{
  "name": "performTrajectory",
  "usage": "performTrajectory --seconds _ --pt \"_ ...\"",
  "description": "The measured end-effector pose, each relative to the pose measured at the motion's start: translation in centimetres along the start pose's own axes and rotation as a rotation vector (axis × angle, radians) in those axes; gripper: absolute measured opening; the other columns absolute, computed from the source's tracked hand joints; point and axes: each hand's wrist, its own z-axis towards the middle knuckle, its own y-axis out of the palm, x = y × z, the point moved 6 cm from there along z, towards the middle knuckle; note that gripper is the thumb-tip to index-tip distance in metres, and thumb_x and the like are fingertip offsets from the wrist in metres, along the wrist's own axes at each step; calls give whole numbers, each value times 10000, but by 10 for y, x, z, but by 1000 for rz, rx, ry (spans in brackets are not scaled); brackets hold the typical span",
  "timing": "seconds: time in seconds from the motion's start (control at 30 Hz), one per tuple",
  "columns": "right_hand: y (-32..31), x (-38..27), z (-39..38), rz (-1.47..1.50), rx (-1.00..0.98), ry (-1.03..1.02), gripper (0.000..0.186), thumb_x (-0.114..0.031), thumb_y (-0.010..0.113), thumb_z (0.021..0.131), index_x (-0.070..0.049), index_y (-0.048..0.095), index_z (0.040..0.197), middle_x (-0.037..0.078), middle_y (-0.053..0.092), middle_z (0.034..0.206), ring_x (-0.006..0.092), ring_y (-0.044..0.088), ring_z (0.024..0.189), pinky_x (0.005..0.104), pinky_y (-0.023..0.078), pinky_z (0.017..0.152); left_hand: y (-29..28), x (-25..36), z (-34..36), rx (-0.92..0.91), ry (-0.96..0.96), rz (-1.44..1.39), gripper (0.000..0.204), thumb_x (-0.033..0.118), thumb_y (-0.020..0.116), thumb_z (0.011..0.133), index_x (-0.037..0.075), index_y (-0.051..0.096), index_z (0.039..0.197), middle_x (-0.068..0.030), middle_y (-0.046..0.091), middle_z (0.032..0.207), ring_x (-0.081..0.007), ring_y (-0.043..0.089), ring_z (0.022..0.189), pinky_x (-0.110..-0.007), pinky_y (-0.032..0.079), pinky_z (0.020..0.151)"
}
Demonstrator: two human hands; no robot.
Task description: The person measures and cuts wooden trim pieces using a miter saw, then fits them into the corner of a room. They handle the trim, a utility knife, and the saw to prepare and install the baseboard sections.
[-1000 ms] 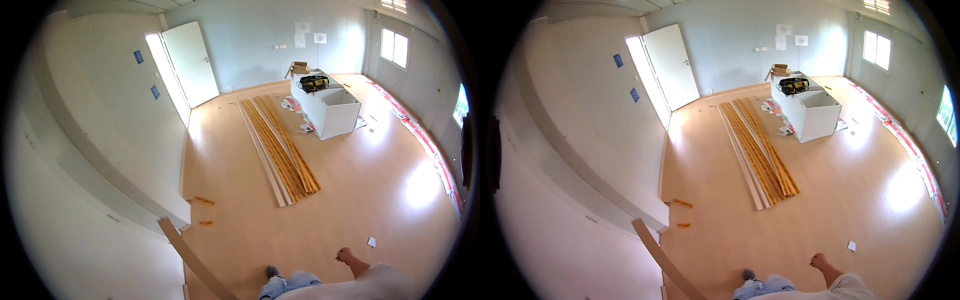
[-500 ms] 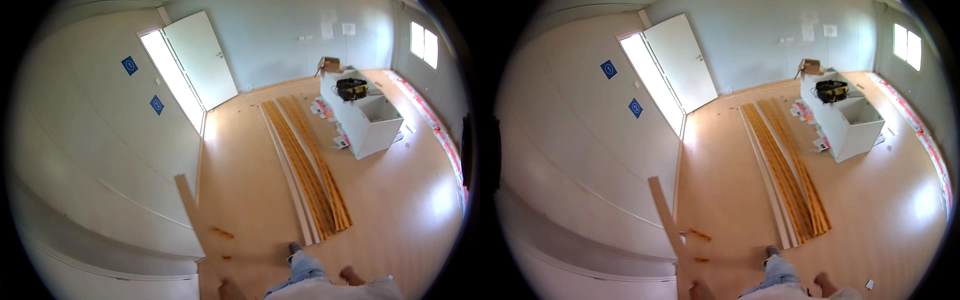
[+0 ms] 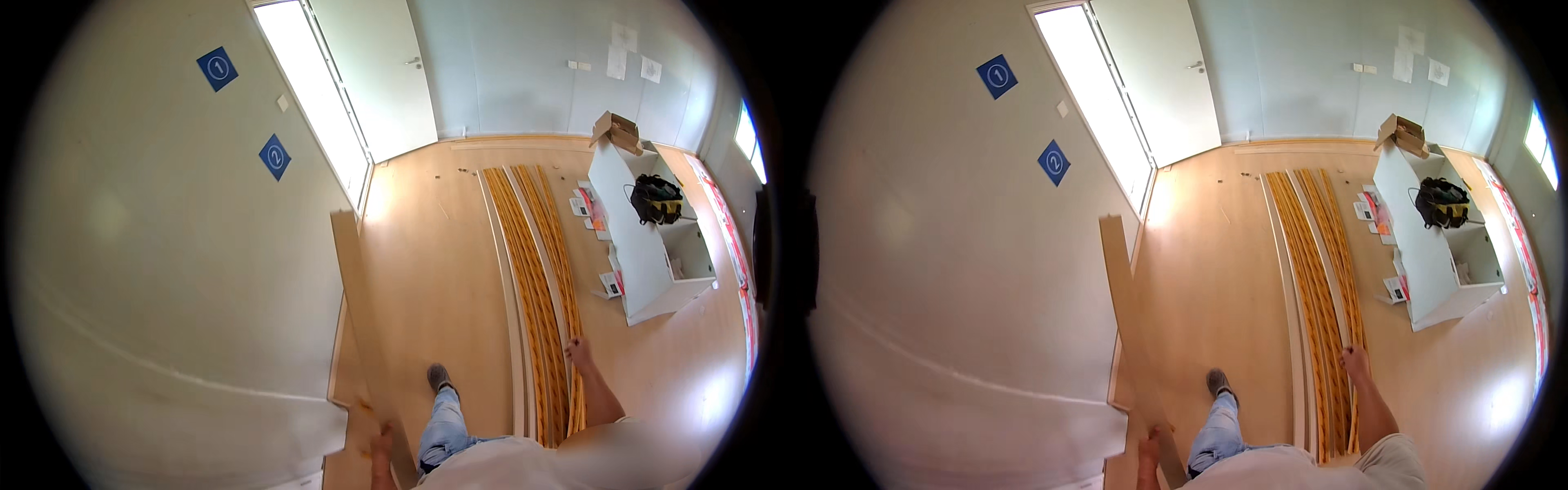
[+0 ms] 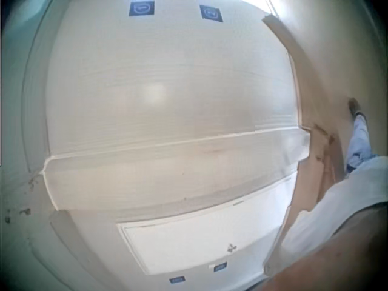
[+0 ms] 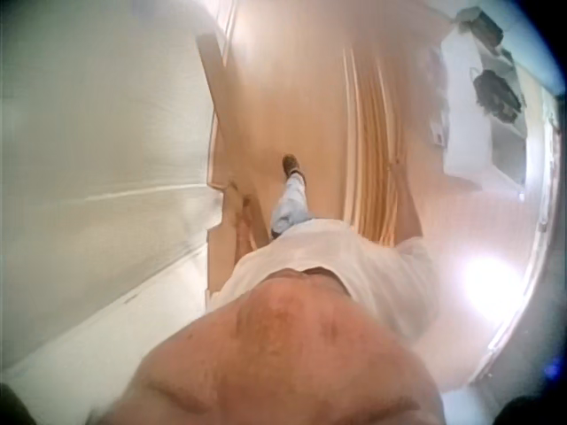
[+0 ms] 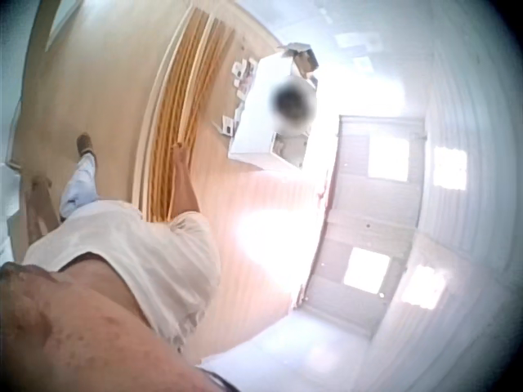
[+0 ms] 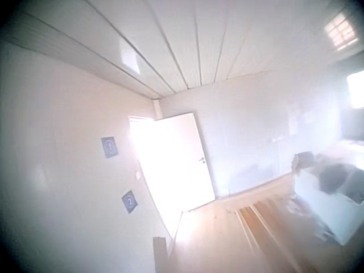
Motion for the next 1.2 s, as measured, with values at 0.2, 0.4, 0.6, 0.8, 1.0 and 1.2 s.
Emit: performTrajectory --seconds 0.2,0.4,0.6,0.8,1.0,1.2 --pt "52 47 -8 -152 -157 450 156 -112 554 977 1 625 896 160 688 766 222 669 633 352 509 526 55 55 178 -168 -176 203 639 517 588 966 -61 622 1236 -289 656 1217 -430 603 1184 -454 472 978" --pt "45 94 4 280 272 1046 216 -102 458 983 9 599 864 165 598 661 229 547 486 369 389 399 65 268 329 -85 -112 77 710 597 555 960 -96 672 1057 -309 689 1013 -463 644 1002 -502 483 869" --pt "87 -2 229 107 303 960 171 -100 477 948 -9 586 852 133 517 564 216 485 414 369 317 343 151 322 517 -52 -43 73 733 615 547 959 -104 669 883 -297 687 836 -414 676 832 -518 470 755" --pt "197 -297 578 99 -64 385 184 -159 518 981 -15 621 927 92 670 782 159 612 626 313 485 539 198 498 602 -10 -113 212 847 728 491 921 -94 694 948 -291 697 869 -423 690 887 -487 495 793" --pt "289 -562 799 -25 -285 -130 170 -135 522 1002 -7 612 1070 81 686 876 140 637 717 291 516 625 232 589 721 -4 -215 248 912 796 460 886 -67 713 1039 -312 700 975 -443 684 1027 -490 514 845" --pt "387 -605 948 -243 -219 -128 175 -166 557 982 -35 575 868 73 636 693 180 651 662 338 534 626 281 594 893 60 -171 142 836 729 513 895 -72 716 1024 -342 679 1018 -491 634 1096 -512 519 877"
